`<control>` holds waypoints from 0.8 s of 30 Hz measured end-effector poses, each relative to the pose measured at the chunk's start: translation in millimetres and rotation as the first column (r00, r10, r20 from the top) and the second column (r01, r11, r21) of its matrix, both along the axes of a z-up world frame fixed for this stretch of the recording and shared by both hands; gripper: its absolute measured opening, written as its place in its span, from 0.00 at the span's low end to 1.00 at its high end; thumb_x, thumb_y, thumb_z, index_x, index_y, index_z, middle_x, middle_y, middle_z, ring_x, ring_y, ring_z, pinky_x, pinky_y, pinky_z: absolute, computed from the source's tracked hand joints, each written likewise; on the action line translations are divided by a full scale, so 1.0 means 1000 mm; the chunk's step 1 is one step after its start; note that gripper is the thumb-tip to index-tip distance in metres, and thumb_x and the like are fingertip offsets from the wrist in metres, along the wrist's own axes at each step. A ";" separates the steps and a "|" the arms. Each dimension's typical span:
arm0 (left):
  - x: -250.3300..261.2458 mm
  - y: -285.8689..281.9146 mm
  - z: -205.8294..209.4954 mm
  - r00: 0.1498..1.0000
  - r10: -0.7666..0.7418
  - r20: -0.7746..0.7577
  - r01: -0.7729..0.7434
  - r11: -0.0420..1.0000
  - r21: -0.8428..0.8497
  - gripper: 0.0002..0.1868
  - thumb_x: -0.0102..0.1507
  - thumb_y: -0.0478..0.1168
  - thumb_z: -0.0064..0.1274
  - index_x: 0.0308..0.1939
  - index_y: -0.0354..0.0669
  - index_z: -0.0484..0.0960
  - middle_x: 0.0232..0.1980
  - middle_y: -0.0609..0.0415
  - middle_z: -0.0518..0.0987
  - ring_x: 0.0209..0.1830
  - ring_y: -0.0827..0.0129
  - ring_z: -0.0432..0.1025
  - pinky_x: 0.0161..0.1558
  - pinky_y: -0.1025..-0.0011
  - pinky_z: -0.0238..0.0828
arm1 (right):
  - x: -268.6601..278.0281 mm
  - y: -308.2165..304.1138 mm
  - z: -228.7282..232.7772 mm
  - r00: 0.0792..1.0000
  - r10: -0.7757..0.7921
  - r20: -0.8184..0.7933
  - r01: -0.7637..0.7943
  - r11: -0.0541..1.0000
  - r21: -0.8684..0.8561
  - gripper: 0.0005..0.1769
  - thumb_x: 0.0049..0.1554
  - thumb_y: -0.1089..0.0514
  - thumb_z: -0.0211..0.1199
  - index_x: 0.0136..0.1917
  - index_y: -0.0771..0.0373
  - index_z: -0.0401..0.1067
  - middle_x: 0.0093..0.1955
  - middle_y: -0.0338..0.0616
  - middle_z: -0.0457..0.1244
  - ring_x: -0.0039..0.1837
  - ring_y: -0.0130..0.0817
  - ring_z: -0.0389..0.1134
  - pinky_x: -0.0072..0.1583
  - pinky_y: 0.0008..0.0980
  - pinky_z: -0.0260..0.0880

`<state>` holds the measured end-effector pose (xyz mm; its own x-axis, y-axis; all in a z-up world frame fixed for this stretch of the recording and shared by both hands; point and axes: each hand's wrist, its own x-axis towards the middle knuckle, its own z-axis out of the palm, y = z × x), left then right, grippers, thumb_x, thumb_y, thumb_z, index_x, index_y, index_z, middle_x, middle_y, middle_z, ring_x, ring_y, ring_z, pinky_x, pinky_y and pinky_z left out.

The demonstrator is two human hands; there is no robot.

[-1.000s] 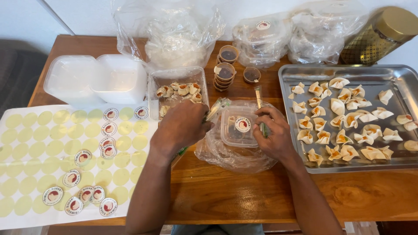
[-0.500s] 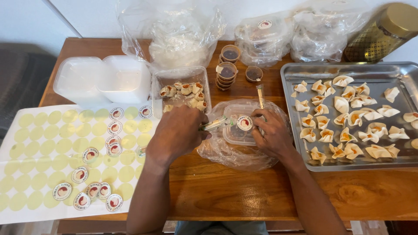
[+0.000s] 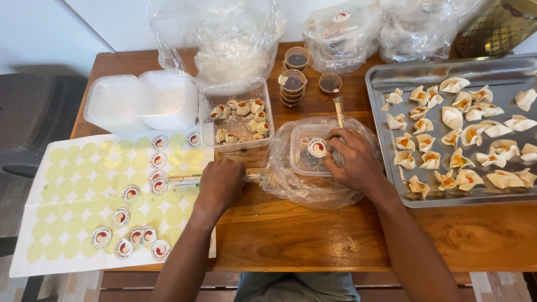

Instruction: The person packages snacks by placing them into small plastic containers, applying lids, and attaching labels from a sticker sheet.

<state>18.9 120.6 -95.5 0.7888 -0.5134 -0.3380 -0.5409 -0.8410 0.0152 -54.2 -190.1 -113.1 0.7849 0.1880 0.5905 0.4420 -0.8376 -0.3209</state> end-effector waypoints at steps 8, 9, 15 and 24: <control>0.003 0.004 -0.018 0.991 -0.005 0.133 0.009 1.000 -0.027 0.12 0.59 0.34 0.57 0.45 0.43 0.89 0.44 0.46 0.84 0.50 0.52 0.80 0.55 0.55 0.75 | -0.003 0.005 0.010 0.999 -0.008 -0.031 0.009 1.000 0.012 0.04 0.51 0.63 0.65 0.36 0.62 0.71 0.48 0.47 0.67 0.51 0.48 0.70 0.53 0.42 0.69; 0.003 0.007 -0.018 0.988 -0.003 0.153 0.008 0.999 -0.038 0.13 0.59 0.33 0.55 0.46 0.43 0.89 0.46 0.46 0.84 0.51 0.51 0.79 0.56 0.55 0.74 | -0.004 0.006 0.010 0.999 -0.010 -0.037 0.011 1.000 0.012 0.04 0.52 0.63 0.65 0.37 0.62 0.72 0.48 0.46 0.67 0.51 0.48 0.70 0.53 0.42 0.69; -0.006 0.012 -0.028 0.966 0.028 0.255 -0.019 0.999 -0.037 0.19 0.58 0.33 0.58 0.54 0.43 0.83 0.53 0.47 0.81 0.60 0.53 0.75 0.58 0.57 0.72 | -0.004 0.002 0.013 0.994 0.002 -0.107 -0.003 1.000 -0.007 0.07 0.54 0.61 0.65 0.47 0.60 0.74 0.52 0.47 0.66 0.57 0.49 0.69 0.57 0.44 0.69; -0.040 -0.070 0.012 0.871 -0.182 0.456 0.439 0.705 -0.557 0.15 0.58 0.34 0.55 0.49 0.42 0.81 0.51 0.51 0.78 0.59 0.56 0.74 0.55 0.60 0.71 | -0.006 0.002 0.012 0.985 0.037 -0.169 -0.037 0.999 0.002 0.18 0.56 0.59 0.61 0.61 0.62 0.72 0.61 0.53 0.64 0.62 0.59 0.67 0.59 0.53 0.67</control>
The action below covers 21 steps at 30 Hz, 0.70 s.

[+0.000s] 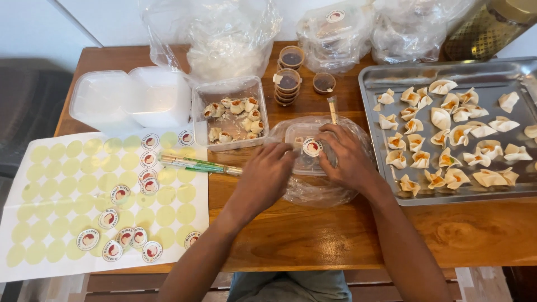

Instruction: The person packages snacks by placing them into small plastic containers, applying lids, and attaching labels from a sticker sheet.

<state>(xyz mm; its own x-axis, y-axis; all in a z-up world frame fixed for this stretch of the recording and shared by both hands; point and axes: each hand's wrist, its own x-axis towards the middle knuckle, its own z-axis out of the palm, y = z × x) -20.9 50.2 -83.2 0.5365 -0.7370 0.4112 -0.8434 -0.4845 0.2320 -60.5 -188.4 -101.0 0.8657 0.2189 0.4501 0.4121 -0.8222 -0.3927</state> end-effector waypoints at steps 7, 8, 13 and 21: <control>0.024 -0.047 -0.051 0.960 -0.070 0.271 0.166 0.922 -0.350 0.06 0.65 0.37 0.50 0.43 0.42 0.79 0.45 0.51 0.78 0.53 0.57 0.76 0.52 0.64 0.71 | 0.006 -0.004 0.001 0.999 0.032 0.003 -0.032 0.998 0.061 0.13 0.56 0.60 0.63 0.55 0.62 0.75 0.60 0.54 0.64 0.60 0.60 0.68 0.59 0.53 0.68; 0.021 -0.045 -0.046 0.967 -0.073 0.245 0.162 0.917 -0.365 0.06 0.66 0.39 0.50 0.42 0.42 0.79 0.46 0.51 0.79 0.54 0.57 0.76 0.53 0.64 0.70 | 0.007 -0.005 0.000 1.000 0.029 0.003 -0.029 0.996 0.081 0.10 0.57 0.61 0.63 0.53 0.62 0.76 0.60 0.53 0.65 0.60 0.58 0.68 0.59 0.52 0.68; 0.017 -0.032 -0.047 0.975 -0.119 0.188 0.182 0.913 -0.365 0.13 0.67 0.46 0.51 0.44 0.40 0.79 0.50 0.47 0.79 0.58 0.54 0.75 0.57 0.60 0.70 | 0.012 -0.001 -0.005 1.000 0.007 -0.012 -0.005 0.989 0.147 0.05 0.57 0.62 0.64 0.48 0.63 0.77 0.60 0.54 0.65 0.59 0.59 0.68 0.58 0.53 0.69; 0.008 -0.035 -0.072 0.966 -0.044 0.254 0.103 0.969 -0.225 0.25 0.71 0.54 0.40 0.59 0.35 0.71 0.69 0.36 0.70 0.73 0.47 0.65 0.72 0.54 0.57 | 0.019 0.004 -0.002 0.999 -0.034 -0.030 0.039 0.983 0.182 0.05 0.52 0.61 0.70 0.40 0.61 0.74 0.58 0.50 0.67 0.58 0.57 0.69 0.59 0.51 0.68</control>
<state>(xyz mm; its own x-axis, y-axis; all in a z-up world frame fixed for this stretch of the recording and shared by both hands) -12.7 15.7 -155.1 0.3449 -0.6372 0.6892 -0.9198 -0.3759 0.1127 -41.2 -184.5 -103.2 0.8837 0.1033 0.4565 0.3707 -0.7499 -0.5479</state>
